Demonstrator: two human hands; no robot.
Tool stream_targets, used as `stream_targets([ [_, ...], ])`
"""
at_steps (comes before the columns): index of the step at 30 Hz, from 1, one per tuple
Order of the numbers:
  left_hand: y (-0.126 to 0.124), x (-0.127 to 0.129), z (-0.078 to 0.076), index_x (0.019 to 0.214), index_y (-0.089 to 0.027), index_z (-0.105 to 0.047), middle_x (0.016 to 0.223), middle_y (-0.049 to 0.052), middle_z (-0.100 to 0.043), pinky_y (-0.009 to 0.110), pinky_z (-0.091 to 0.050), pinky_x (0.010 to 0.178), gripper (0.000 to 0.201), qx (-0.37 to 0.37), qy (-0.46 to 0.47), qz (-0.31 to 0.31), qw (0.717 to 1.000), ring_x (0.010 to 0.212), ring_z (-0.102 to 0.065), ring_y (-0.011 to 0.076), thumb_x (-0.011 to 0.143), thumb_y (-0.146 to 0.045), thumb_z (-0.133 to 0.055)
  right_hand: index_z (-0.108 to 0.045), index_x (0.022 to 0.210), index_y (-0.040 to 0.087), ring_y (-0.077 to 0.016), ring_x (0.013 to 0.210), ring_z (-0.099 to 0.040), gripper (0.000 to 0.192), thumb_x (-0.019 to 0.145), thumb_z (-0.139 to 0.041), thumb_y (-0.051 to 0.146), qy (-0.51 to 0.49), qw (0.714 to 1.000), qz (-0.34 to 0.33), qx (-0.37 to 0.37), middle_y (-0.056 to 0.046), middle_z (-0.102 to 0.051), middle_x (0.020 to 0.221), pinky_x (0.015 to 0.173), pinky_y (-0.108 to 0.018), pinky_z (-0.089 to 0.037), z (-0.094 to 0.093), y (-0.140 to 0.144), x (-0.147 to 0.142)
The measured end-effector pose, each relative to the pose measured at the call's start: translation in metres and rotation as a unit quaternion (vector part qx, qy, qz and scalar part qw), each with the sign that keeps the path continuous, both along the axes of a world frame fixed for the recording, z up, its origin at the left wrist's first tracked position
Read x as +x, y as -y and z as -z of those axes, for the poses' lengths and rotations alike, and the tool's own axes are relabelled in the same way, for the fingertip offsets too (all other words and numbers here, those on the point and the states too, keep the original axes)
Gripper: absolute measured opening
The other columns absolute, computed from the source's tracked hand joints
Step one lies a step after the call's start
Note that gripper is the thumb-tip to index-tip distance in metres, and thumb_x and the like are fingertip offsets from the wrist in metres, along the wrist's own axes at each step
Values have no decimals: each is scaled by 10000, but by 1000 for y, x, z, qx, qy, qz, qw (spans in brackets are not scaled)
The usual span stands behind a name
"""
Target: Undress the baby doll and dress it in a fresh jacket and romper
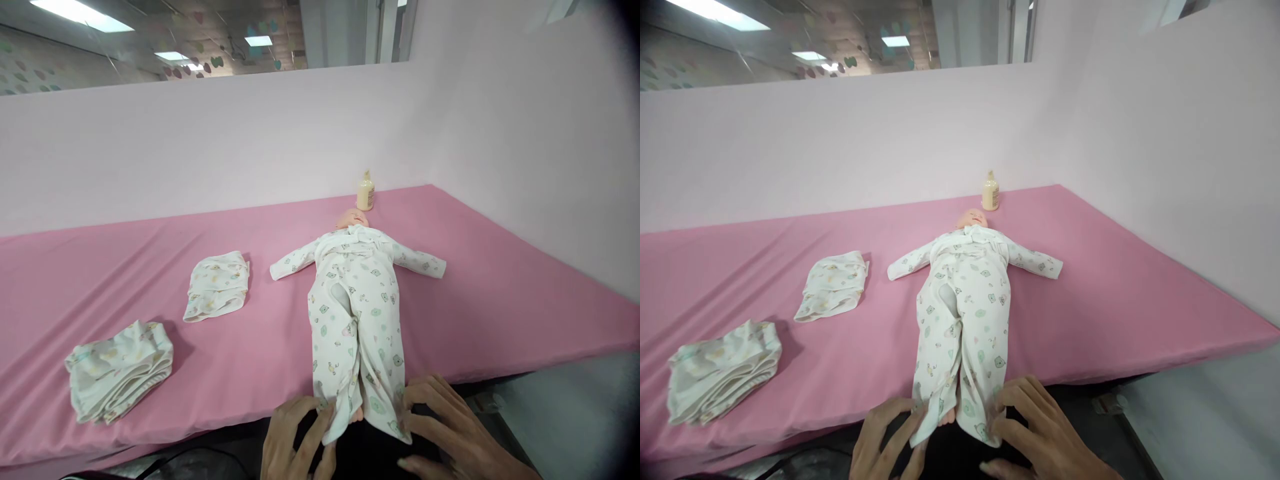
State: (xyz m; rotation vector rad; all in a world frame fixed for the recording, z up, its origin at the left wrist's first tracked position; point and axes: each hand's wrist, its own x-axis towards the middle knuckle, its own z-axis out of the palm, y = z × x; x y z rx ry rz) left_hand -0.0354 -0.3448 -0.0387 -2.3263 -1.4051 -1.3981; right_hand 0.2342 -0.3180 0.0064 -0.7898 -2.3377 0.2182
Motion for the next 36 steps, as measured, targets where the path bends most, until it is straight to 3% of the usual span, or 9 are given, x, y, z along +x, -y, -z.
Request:
stream_targets([
  [2, 1, -9, -2, 1298, -261, -599, 1191, 108, -601, 368, -537, 912, 420, -61, 30, 20, 997, 1095, -611, 238, 890, -160, -594, -568, 1031, 265, -242, 882, -646, 270, 833, -724, 364, -32, 999, 30, -9, -83, -655, 955, 725, -351, -573, 6, -6, 8],
  [5, -11, -23, -24, 1289, -276, -588, 1258, 92, -582, 348, -535, 936, 346, -168, 120, 41, 978, 1156, -592, 234, 953, -305, -507, -591, 965, 283, -253, 926, -641, 54, 916, -577, 303, -105, 986, 117, -57, -75, -646, 968, 767, -383, -564, 7, -34, 17],
  [10, -91, -25, -85, 1285, -311, -583, 1343, 43, -570, 324, -498, 987, 338, -319, 181, 52, 929, 1194, -572, 208, 982, -415, -476, -615, 932, 233, -244, 920, -611, 258, 970, -465, 440, -144, 951, 247, -117, -75, -655, 994, 796, -389, -516, -24, -122, 14],
  [13, -163, -7, -103, 1313, -281, -571, 1354, 58, -573, 344, -489, 950, 400, -273, 130, 31, 953, 1156, -581, 221, 974, -464, -463, -633, 1012, 226, -241, 1054, -595, 281, 969, -455, 439, -129, 960, 227, -98, -68, -662, 1099, 911, -384, -467, -41, -176, -3],
  [15, -207, 4, -104, 1194, -238, -632, 1250, 66, -630, 353, -466, 950, 346, -249, 82, 29, 965, 1120, -587, 222, 974, -435, -453, -634, 1098, 214, -252, 1147, -562, 302, 962, -463, 423, -95, 969, 207, -99, -80, -649, 1192, 978, -395, -421, -48, -206, -16],
  [19, -259, 11, -99, 900, -194, -653, 1012, 63, -664, 346, -442, 868, 266, -226, 4, 45, 973, 932, -592, 204, 953, -376, -465, -668, 1015, 206, -249, 1111, -553, 291, 911, -537, 445, -33, 978, 162, -128, -80, -647, 1150, 956, -380, -396, -61, -246, -38],
  [25, -282, 6, -87, 825, -171, -592, 791, 18, -594, 268, -377, 643, 326, -323, 123, 78, 935, 697, -493, 144, 894, -484, -535, -532, 738, 207, -144, 693, -478, 298, 878, -545, 470, -6, 971, 128, -202, 17, -531, 730, 629, -280, -349, -73, -259, -41],
  [30, -279, -3, -78, 753, -167, -564, 722, -1, -538, 248, -347, 614, 382, -363, 175, 108, 909, 649, -422, 120, 857, -535, -575, -411, 715, 212, -132, 661, -436, 278, 903, -482, 404, -11, 973, 126, -195, 16, -506, 730, 609, -277, -334, -71, -266, -30],
  [36, -258, -33, -76, 890, -183, -669, 999, 56, -659, 273, -451, 808, 233, -441, 164, 185, 862, 905, -572, 180, 833, -402, -617, -363, 706, 216, -177, 752, -482, 248, 934, -404, 304, 17, 981, 183, -61, -24, -553, 769, 749, -331, -351, -66, -282, -29],
])
